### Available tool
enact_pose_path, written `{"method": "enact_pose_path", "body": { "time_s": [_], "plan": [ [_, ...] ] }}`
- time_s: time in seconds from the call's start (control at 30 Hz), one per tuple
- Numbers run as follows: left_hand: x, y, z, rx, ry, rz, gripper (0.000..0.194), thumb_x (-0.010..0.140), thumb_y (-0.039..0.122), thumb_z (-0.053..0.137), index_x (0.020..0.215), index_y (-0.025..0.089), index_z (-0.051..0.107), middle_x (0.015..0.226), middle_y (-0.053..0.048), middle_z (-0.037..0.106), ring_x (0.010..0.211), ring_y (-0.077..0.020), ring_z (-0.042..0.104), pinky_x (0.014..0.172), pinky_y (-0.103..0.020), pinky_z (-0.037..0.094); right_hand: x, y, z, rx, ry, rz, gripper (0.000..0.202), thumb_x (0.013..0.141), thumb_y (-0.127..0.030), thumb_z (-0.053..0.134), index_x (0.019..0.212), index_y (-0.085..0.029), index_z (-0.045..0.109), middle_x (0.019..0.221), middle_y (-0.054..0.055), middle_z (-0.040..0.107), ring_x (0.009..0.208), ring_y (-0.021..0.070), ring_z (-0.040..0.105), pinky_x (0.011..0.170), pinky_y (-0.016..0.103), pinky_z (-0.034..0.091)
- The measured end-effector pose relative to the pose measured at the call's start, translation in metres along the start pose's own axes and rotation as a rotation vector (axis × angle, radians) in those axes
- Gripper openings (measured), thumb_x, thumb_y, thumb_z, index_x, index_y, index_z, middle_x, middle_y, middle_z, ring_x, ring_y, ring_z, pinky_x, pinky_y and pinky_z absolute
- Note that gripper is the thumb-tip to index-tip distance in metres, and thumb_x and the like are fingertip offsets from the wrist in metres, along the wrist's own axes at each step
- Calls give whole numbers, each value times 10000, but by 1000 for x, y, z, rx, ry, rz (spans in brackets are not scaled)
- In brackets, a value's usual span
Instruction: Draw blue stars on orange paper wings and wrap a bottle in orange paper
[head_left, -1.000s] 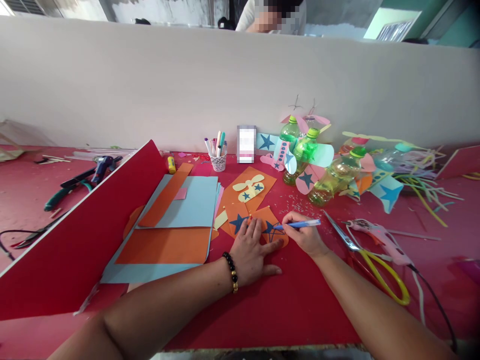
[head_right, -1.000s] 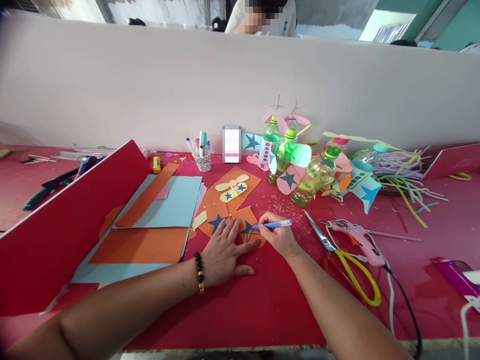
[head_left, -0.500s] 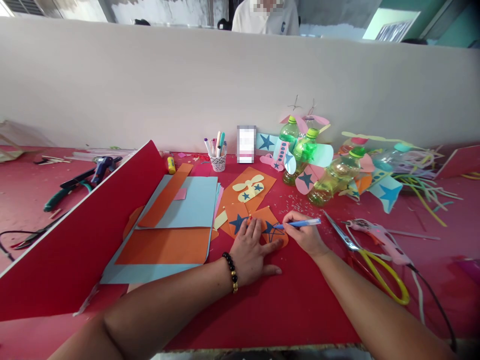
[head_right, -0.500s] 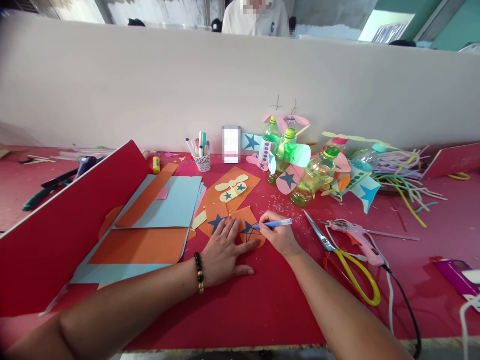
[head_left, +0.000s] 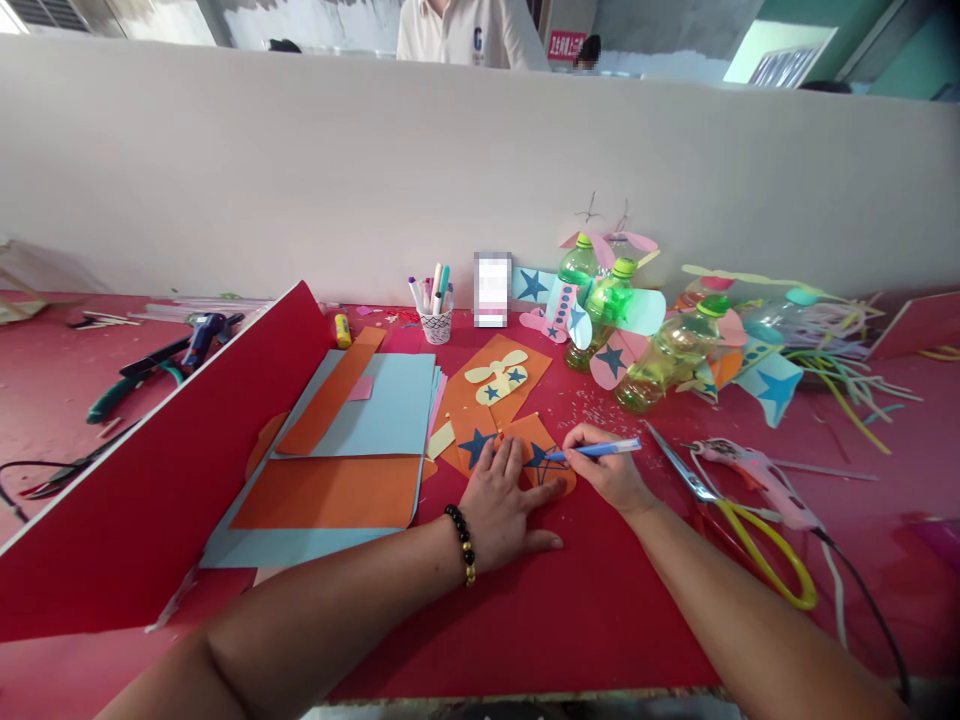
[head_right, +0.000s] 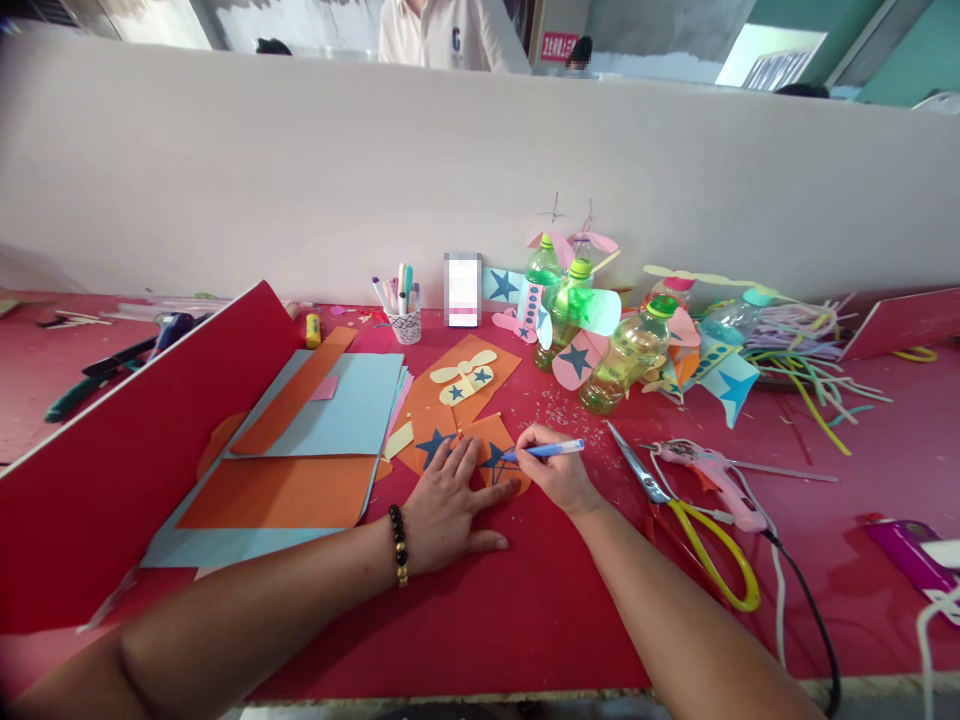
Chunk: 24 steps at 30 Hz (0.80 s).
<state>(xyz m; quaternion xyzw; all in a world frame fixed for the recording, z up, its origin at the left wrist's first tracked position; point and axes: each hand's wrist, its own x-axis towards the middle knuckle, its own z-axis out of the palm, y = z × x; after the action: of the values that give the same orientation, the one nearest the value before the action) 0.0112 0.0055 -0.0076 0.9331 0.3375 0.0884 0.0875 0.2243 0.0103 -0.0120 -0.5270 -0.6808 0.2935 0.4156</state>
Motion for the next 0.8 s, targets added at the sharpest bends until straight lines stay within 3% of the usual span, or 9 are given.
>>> {"method": "enact_pose_path", "body": {
  "time_s": [0.1,0.53,0.8],
  "plan": [
    [0,-1,2,2,9,3,724,761,812,371,1375,431,430,1491,-116,302,1363,-419,232,1072,-600,150,0,0,1,10,-36,5,82,823,-230,545,748,-200,550,666,-18,539,611,137,495,578,258,389],
    [0,-1,3,12,23,3,711,766,805,381,1372,436,431,1493,-100,307,1356,-401,254,1073,-599,147,3,-5,0,-38,20,24,94,811,-241,542,725,-204,547,653,-9,549,604,145,508,572,266,400],
    [0,-3,-1,3,31,-6,690,781,795,374,1362,431,449,1488,-101,319,1359,-383,257,1071,-604,146,1,-2,-2,77,51,45,143,856,-292,531,746,-202,536,652,-15,535,613,143,508,588,264,403]
  ]
}}
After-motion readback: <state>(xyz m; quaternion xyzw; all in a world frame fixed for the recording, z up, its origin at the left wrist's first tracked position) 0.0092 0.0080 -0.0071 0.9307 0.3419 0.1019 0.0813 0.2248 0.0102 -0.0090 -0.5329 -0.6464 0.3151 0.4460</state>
